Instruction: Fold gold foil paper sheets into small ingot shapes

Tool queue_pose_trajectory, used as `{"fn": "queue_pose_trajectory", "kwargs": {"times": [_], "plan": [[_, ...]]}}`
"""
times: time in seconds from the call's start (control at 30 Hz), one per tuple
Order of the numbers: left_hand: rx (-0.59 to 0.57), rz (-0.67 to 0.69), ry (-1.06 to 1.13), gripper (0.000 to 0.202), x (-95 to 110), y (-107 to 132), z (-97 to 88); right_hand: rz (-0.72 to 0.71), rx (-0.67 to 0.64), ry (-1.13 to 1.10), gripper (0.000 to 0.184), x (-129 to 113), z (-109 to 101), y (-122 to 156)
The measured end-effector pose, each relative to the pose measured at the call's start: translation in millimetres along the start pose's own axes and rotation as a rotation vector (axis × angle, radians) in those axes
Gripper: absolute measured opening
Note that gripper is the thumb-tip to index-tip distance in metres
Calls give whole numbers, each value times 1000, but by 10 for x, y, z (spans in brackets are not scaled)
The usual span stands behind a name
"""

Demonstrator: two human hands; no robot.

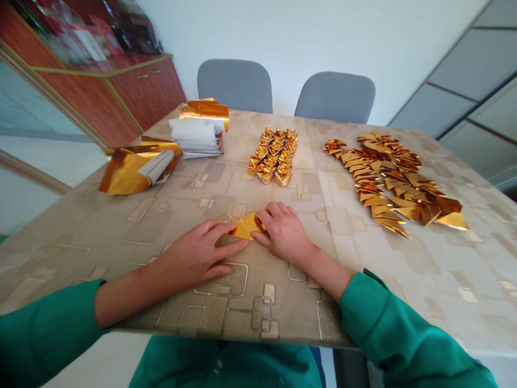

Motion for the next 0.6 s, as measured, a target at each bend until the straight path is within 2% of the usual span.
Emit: {"fn": "queue_pose_trajectory", "kwargs": {"times": [0.17, 0.33, 0.43, 0.6], "plan": [[29, -50, 24, 49, -3, 30, 1, 47, 18, 26, 47, -3, -7, 7], [37, -73, 8, 39, -63, -37, -4, -74, -41, -100, 36, 44, -69, 18], [37, -60, -13, 27, -113, -118, -11, -115, -40, -154, 36, 85, -110, 21], [48, 6, -16, 18, -155, -213, -24, 21, -15, -217, 22, 130, -77, -28]]}}
Point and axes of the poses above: each hand's wrist, its own y-axis away from the middle knuckle, its own z-axis out of the palm, x = y × z, the point moved 5 cm from there along -y, towards the middle knuckle, and after that the axes turned 8 degrees about z, right-handed, at the moved point
